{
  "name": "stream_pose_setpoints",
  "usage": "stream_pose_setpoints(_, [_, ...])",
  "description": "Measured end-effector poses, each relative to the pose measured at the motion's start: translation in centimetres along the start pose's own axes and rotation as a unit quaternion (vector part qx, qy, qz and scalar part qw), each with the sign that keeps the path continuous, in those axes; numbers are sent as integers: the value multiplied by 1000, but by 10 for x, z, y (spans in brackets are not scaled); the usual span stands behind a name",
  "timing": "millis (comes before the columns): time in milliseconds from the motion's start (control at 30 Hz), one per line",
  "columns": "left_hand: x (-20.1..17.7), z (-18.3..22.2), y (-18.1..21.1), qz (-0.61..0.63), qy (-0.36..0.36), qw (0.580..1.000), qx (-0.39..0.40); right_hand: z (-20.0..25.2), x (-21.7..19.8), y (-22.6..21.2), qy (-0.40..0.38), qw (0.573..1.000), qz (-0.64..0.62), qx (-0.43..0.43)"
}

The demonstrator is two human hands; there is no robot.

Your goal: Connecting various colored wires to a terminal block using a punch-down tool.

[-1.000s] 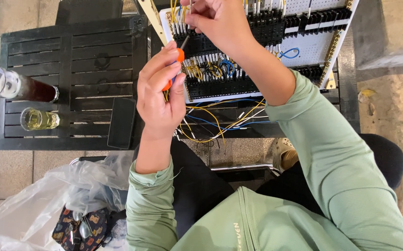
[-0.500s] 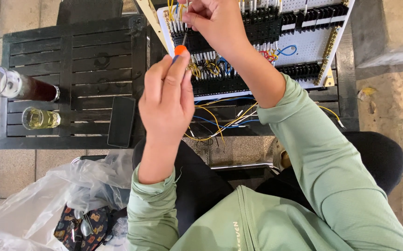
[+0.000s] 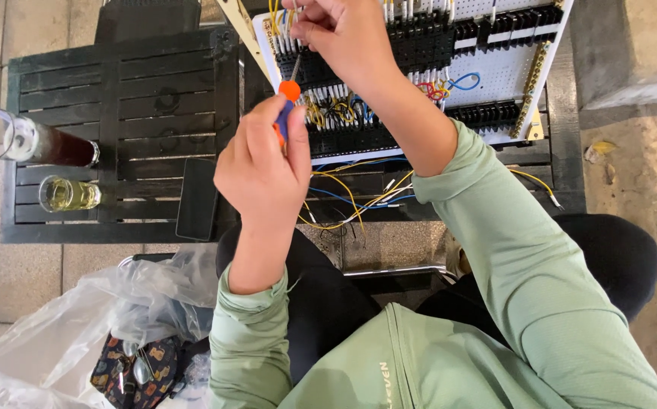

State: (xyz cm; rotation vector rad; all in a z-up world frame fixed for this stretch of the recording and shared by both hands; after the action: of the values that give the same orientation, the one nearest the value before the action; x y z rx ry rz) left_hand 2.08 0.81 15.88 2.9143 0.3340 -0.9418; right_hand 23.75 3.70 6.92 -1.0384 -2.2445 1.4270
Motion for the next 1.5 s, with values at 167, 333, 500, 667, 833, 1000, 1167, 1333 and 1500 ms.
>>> stream_pose_setpoints(167, [-1,6,-3,-6,-34,999,-33,1,-1,-11,15,999,17,-27])
stream_pose_setpoints(333, [0,5,-6,-25,-13,999,-27,1,2,-12,15,1000,-20,-10])
stream_pose_setpoints(500, [2,7,-6,1,-23,999,-38,1,1,-12,2,1000,-24,-3])
stream_pose_setpoints(667, [6,12,-13,47,-18,998,-49,-1,3,-14,-2,999,-15,33])
stream_pose_setpoints(833, [9,12,-10,95,1,995,-38,-2,5,-9,0,999,30,17])
stream_pose_setpoints(1000, [6,8,-8,64,12,997,-29,-1,4,-5,7,999,29,11])
stream_pose_setpoints(1167, [3,2,-4,40,22,999,-9,-2,3,5,10,998,56,27])
stream_pose_setpoints(1333, [2,0,-6,17,24,999,-18,-2,5,-6,0,995,94,18])
stream_pose_setpoints(1500, [1,1,-8,62,21,998,-25,-5,6,6,-1,989,143,29])
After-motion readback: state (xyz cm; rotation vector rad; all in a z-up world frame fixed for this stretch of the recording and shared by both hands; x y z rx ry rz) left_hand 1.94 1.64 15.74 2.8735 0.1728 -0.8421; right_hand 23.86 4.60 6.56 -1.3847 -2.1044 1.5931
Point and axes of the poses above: each hand's wrist, its own z-axis away from the middle knuckle, its own x-axis out of the palm, y = z × x, the point moved 7 cm from there along -z, towards the middle knuckle, and after that the axes turned 4 degrees about x, right-handed, at the moved point
